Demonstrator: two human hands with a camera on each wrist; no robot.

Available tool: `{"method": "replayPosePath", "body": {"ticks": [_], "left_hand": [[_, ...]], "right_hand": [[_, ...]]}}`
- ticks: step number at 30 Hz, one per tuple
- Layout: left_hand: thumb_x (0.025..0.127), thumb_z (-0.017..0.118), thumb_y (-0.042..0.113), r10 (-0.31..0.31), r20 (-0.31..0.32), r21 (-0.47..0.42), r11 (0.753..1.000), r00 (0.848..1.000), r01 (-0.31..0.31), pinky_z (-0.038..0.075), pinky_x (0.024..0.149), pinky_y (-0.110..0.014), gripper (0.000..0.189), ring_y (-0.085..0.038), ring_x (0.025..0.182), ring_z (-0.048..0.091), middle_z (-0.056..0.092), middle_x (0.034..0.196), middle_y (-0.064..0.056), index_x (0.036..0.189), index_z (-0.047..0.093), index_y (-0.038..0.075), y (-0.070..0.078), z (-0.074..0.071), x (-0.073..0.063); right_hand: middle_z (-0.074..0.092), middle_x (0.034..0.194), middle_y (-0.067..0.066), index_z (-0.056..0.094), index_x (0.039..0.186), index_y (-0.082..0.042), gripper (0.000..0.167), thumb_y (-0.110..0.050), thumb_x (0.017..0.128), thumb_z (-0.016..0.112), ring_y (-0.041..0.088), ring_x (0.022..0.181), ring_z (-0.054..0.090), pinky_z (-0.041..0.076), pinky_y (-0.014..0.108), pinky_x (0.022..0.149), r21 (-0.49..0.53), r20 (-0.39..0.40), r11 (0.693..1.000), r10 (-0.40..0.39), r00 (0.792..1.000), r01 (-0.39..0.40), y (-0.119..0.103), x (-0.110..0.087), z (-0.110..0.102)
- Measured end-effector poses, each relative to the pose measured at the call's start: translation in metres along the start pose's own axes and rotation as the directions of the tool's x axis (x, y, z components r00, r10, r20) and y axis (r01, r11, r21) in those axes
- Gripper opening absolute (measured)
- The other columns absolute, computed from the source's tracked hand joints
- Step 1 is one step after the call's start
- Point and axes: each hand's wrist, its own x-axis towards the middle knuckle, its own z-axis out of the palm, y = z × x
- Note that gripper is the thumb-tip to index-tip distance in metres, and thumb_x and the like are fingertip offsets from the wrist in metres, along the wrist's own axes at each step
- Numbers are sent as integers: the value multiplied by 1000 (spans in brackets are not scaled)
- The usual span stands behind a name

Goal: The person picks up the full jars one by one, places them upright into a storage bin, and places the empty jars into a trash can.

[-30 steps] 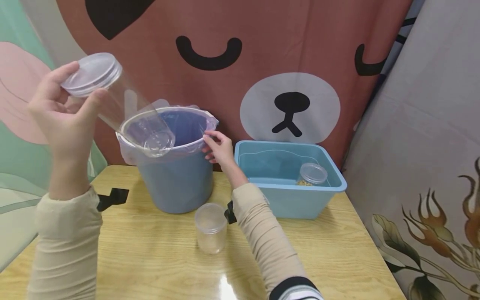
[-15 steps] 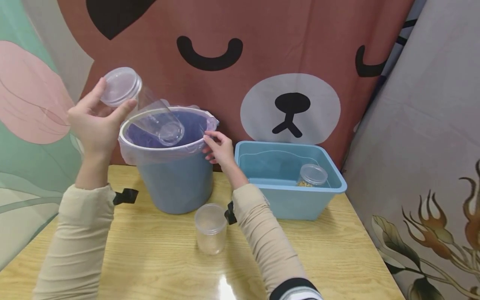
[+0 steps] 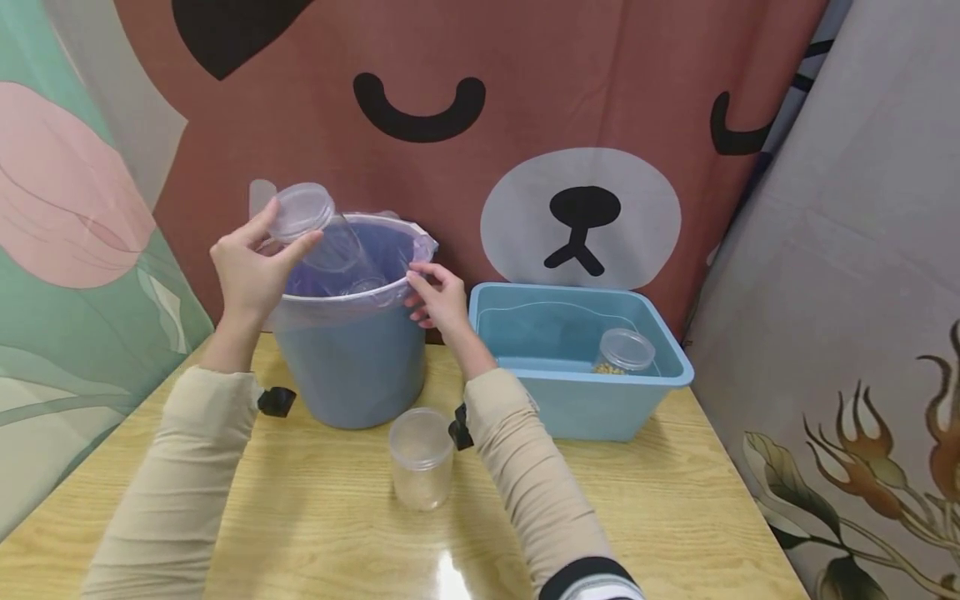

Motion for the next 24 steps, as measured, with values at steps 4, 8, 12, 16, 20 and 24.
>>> {"method": "replayPosePath", "body": {"ticks": [4, 8, 12, 16, 20, 24], "left_hand": [[67, 79, 29, -7, 68, 59, 998, 998, 3, 46, 80, -26, 66, -14, 101, 55, 54, 119, -11, 121, 53, 1, -8, 8, -4], [72, 75, 27, -22, 162, 122, 992, 987, 2, 42, 70, -29, 68, -20, 71, 50, 55, 116, -19, 125, 47, -4, -16, 14, -7], [78, 69, 29, -43, 248, 178, 984, 968, -1, 38, 75, -38, 70, -25, 68, 42, 49, 123, -24, 129, 39, -8, -20, 16, -7], [80, 67, 30, -53, 279, 184, 983, 959, 1, 35, 90, -42, 70, -31, 86, 50, 39, 132, -22, 130, 37, -10, -19, 17, -5], [80, 67, 28, -51, 280, 187, 982, 959, -3, 31, 97, -41, 68, -36, 106, 49, 38, 131, -24, 128, 39, -11, -18, 19, -4], [80, 68, 25, -60, 255, 215, 977, 965, 4, 25, 101, -40, 65, -38, 120, 36, 38, 131, -25, 127, 40, -10, -20, 19, -2]], "right_hand": [[57, 58, 5, 60, 114, -13, 27, -21, 88, 59, 14, 40, 51, 42, 25, 38, 28, 3, 1000, -14, 1000, 14, 1, 0, 0], [57, 57, 4, 60, 114, -13, 27, -20, 88, 59, 14, 40, 51, 41, 25, 38, 33, 4, 999, -19, 1000, 19, 1, 0, 1], [57, 57, 5, 60, 113, -13, 26, -20, 87, 59, 15, 40, 51, 41, 25, 38, 37, -1, 999, -17, 1000, 17, 1, 0, 0], [57, 58, 5, 60, 113, -13, 26, -20, 87, 59, 15, 40, 51, 41, 25, 38, 41, -3, 999, -18, 1000, 18, -1, 0, 0], [57, 58, 5, 60, 113, -13, 27, -21, 87, 59, 15, 40, 51, 41, 25, 38, 46, -4, 999, -12, 1000, 12, -1, -1, 0], [57, 58, 5, 60, 113, -14, 27, -21, 87, 59, 15, 40, 51, 42, 25, 38, 44, -2, 999, -5, 1000, 5, 0, -2, 1]]}}
